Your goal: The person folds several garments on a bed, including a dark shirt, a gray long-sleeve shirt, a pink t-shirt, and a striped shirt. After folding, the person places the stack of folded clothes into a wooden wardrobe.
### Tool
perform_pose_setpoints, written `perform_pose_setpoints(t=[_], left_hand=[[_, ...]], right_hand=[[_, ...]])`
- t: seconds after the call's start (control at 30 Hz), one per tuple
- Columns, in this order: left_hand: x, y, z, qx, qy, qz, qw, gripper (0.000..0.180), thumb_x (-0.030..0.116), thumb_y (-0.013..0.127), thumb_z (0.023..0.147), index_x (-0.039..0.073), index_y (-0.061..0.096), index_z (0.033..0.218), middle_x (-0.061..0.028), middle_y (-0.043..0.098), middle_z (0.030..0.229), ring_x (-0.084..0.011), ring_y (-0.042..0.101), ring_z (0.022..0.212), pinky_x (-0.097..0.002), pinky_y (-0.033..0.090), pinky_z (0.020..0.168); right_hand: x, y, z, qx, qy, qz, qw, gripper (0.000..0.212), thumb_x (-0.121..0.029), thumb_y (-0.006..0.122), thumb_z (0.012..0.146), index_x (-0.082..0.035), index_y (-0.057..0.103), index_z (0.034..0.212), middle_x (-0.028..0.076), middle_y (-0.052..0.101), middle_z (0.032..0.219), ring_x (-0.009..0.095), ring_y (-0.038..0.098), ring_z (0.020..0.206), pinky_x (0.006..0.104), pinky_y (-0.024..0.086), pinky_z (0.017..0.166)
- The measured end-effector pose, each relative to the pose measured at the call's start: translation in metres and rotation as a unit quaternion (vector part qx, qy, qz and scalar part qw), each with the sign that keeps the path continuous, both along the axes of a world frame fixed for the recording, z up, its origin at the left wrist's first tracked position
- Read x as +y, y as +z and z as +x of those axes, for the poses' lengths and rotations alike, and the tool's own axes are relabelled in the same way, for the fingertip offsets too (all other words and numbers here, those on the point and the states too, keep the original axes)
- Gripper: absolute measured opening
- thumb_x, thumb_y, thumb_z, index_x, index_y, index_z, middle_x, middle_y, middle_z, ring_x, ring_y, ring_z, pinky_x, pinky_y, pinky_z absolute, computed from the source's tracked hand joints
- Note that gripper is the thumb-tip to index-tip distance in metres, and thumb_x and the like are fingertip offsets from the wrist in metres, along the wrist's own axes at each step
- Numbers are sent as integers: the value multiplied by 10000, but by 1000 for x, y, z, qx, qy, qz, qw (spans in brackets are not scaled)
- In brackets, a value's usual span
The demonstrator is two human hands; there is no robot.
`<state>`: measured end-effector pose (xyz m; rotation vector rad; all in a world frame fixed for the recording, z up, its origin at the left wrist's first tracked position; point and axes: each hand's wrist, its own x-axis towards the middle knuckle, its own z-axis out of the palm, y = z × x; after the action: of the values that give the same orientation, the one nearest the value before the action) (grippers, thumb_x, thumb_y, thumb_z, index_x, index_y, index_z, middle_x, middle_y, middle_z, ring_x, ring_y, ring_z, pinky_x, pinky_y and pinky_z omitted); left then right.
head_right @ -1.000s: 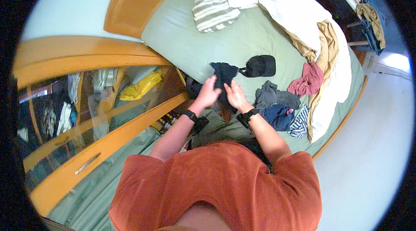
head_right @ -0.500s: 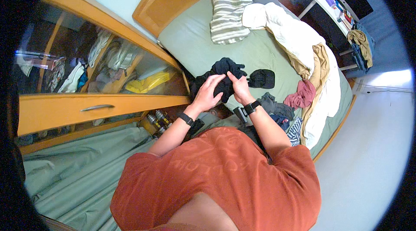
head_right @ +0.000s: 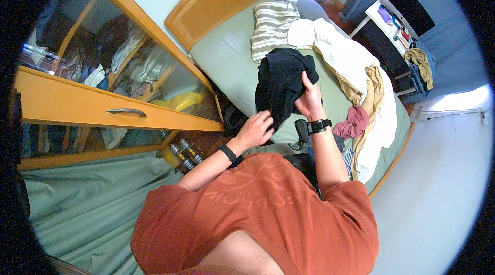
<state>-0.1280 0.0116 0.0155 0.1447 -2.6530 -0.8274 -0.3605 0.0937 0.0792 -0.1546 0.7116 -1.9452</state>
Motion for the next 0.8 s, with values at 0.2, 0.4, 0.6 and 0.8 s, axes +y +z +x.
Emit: perform_pose_setpoints(t=[0.2,0.4,0.6,0.8], left_hand=[[-36,7,8,141,170,203,954,182,176,711,950,17,669,1027,-175,717,1045,-379,693,958,-427,552,867],[-86,15,-25,135,-112,527,831,1048,649,712,918,-14,303,1619,-166,393,1640,-266,329,1539,-402,265,1259],[-56,-4,-2,-62,-103,774,621,682,144,697,950,40,424,1567,-140,570,1504,-303,585,1344,-445,471,1140],[-51,-42,12,11,-54,888,456,527,111,626,972,-15,521,1473,-169,651,1410,-326,644,1280,-482,509,1120]], right_hand=[[47,9,-23,-13,21,-129,991,551,-373,435,1142,-5,443,1552,176,533,1557,361,548,1398,545,410,1202],[62,7,-19,-32,54,-186,981,564,-403,417,1141,18,498,1508,193,595,1490,367,602,1333,517,466,1156],[69,-13,-19,-82,7,-176,981,608,-459,424,1130,7,515,1511,197,569,1520,372,578,1359,524,432,1184],[95,-53,-10,-131,-6,-161,978,643,-499,393,1129,-12,497,1536,191,526,1564,389,532,1411,553,389,1215]])
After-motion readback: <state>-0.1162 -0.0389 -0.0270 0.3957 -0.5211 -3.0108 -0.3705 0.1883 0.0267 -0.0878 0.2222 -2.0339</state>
